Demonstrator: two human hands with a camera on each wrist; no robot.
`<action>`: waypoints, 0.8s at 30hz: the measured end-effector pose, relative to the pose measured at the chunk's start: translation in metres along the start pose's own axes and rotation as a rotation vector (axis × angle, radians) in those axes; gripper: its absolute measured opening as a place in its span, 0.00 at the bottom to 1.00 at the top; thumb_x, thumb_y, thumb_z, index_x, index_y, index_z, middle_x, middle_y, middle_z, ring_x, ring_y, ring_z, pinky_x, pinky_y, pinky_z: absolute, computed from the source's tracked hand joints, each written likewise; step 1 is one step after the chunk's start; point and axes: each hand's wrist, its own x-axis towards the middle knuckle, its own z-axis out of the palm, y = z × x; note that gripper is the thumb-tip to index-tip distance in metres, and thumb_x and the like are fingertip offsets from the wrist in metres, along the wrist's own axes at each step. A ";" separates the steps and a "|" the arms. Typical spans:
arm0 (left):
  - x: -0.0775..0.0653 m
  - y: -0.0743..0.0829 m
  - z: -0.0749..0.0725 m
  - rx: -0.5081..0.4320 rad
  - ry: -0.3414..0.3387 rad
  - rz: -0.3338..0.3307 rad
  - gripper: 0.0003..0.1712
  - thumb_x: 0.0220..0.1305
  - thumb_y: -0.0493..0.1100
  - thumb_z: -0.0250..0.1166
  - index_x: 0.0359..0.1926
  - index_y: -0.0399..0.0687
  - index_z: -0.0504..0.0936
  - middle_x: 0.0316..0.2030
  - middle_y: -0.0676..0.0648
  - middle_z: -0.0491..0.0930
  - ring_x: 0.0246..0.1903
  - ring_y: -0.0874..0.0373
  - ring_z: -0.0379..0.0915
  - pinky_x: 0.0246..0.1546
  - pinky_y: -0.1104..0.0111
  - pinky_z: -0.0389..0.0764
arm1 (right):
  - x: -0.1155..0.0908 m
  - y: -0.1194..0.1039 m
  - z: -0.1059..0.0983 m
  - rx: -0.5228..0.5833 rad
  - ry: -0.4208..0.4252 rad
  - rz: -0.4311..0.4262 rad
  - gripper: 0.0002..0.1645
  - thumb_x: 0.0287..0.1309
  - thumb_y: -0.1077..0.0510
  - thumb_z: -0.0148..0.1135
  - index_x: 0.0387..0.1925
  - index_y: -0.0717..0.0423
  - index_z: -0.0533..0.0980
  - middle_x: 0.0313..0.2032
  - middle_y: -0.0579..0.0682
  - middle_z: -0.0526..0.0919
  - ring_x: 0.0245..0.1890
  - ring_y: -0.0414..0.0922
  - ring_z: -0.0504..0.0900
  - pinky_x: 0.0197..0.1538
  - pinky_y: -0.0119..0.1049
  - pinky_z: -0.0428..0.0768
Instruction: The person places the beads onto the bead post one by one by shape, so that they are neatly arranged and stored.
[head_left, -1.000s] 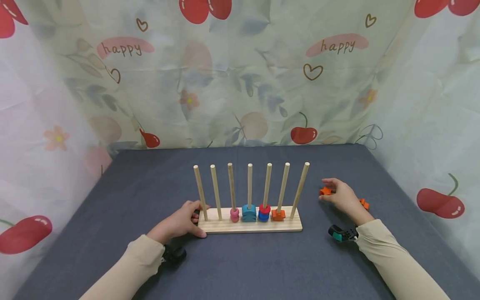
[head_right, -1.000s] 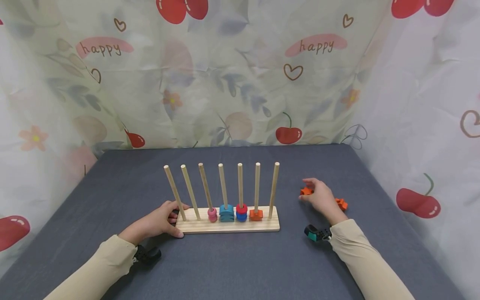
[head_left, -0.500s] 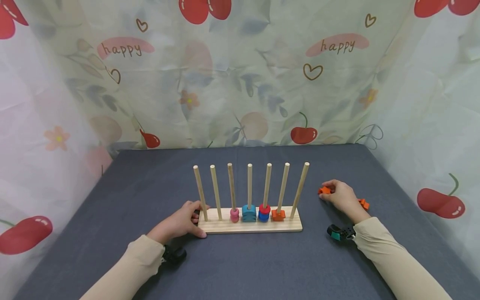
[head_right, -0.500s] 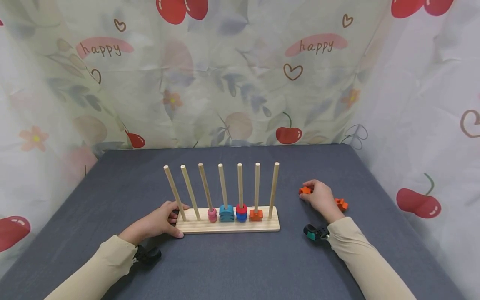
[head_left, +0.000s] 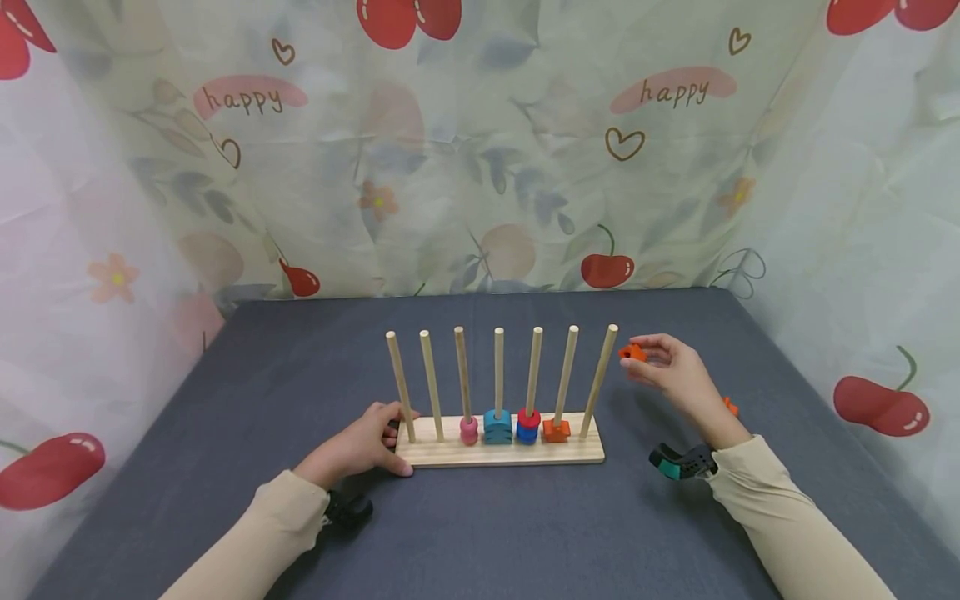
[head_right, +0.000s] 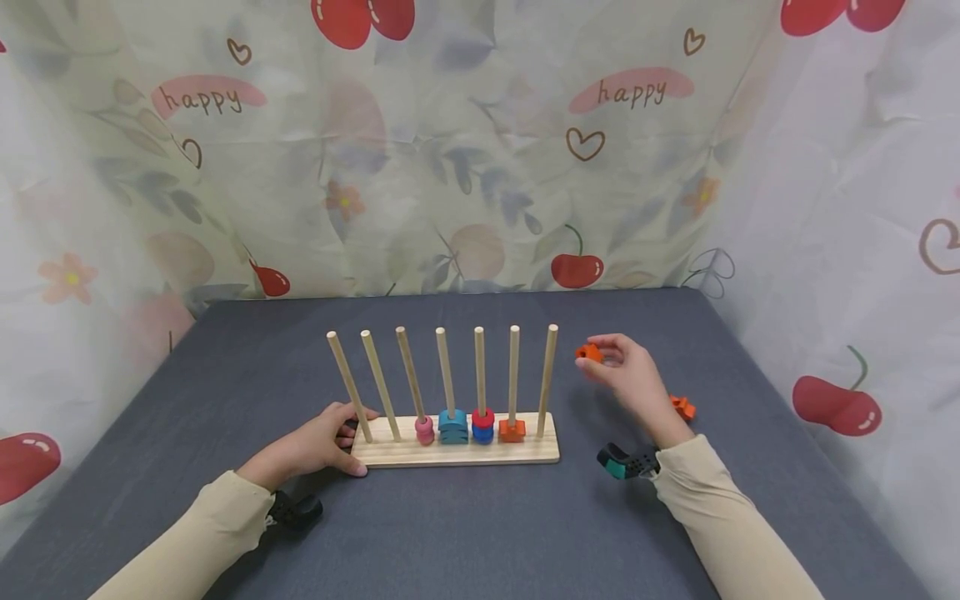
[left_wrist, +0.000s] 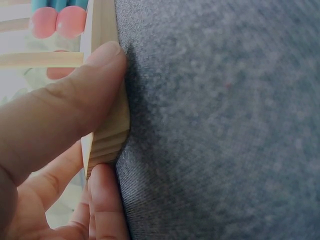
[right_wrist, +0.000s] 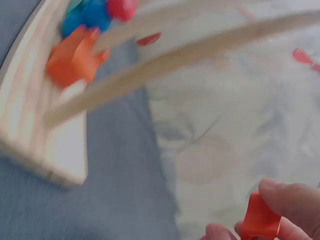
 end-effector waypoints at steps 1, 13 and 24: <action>0.000 0.000 0.000 0.000 0.000 -0.001 0.43 0.39 0.34 0.80 0.60 0.46 0.73 0.48 0.41 0.65 0.49 0.49 0.68 0.53 0.54 0.73 | -0.002 -0.004 0.000 0.059 -0.005 -0.012 0.36 0.59 0.51 0.66 0.62 0.64 0.65 0.53 0.61 0.76 0.42 0.42 0.85 0.47 0.43 0.82; 0.000 0.000 0.000 0.003 -0.004 -0.007 0.43 0.39 0.35 0.80 0.60 0.46 0.73 0.48 0.41 0.65 0.50 0.49 0.67 0.54 0.54 0.72 | -0.023 -0.053 -0.003 0.369 0.002 -0.161 0.29 0.58 0.56 0.67 0.61 0.51 0.70 0.51 0.46 0.73 0.46 0.34 0.82 0.48 0.25 0.78; 0.000 0.000 0.000 0.009 0.000 -0.005 0.42 0.39 0.35 0.80 0.60 0.46 0.74 0.48 0.41 0.65 0.50 0.48 0.67 0.54 0.53 0.72 | -0.029 -0.086 0.006 0.673 0.053 -0.419 0.22 0.64 0.66 0.57 0.60 0.60 0.70 0.47 0.51 0.77 0.46 0.42 0.82 0.50 0.29 0.79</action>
